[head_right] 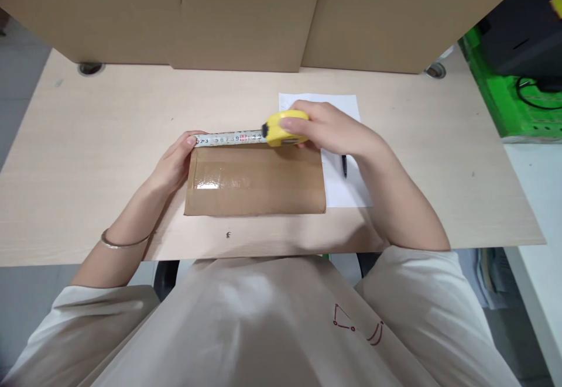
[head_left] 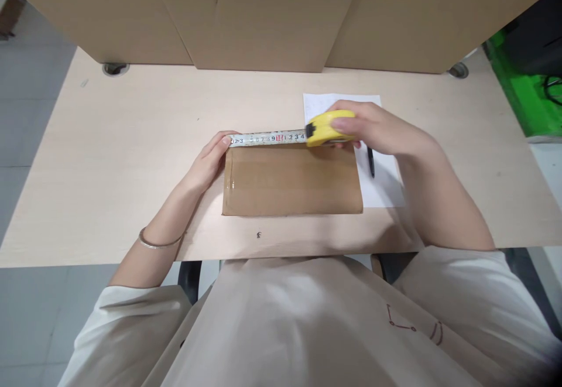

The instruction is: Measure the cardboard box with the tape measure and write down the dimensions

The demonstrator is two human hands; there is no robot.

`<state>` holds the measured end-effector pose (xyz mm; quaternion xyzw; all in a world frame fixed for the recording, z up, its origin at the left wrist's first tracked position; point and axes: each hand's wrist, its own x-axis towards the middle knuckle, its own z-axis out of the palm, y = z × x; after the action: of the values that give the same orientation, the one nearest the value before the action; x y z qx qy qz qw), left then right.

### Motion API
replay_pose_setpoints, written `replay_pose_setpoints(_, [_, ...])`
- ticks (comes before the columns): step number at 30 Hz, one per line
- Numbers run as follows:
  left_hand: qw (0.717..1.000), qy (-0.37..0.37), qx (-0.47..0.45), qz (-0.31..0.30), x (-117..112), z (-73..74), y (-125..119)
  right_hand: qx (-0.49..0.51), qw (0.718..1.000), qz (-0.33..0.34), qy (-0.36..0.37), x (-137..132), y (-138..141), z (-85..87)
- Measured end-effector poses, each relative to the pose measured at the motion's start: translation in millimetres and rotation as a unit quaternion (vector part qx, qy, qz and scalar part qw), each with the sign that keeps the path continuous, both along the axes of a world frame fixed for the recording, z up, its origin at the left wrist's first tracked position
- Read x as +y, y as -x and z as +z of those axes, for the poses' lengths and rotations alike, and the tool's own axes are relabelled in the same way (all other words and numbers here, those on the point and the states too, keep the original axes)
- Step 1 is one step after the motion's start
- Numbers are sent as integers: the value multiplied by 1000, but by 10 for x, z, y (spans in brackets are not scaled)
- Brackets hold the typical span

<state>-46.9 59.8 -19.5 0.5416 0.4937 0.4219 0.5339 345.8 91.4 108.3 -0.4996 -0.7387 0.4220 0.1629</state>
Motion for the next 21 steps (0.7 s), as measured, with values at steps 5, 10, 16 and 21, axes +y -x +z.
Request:
replay_pose_setpoints(5, [1000,17,-23,2,-5,-21,-8,-107,983,104,-106,84,768,71])
replay_pose_setpoints(10, [996,-3,-75,-43,74,-94,-31,-141,955,171,-199,30,1203,-24])
replay_pose_setpoints(16, [991,-22,-75,-111,72,-120,123,-146,931,177,-282,-40,1091,-145])
replay_pose_setpoints(21, [988,-1,-11,-154,2,-14,223,-150,936,152,-279,-216,792,-190])
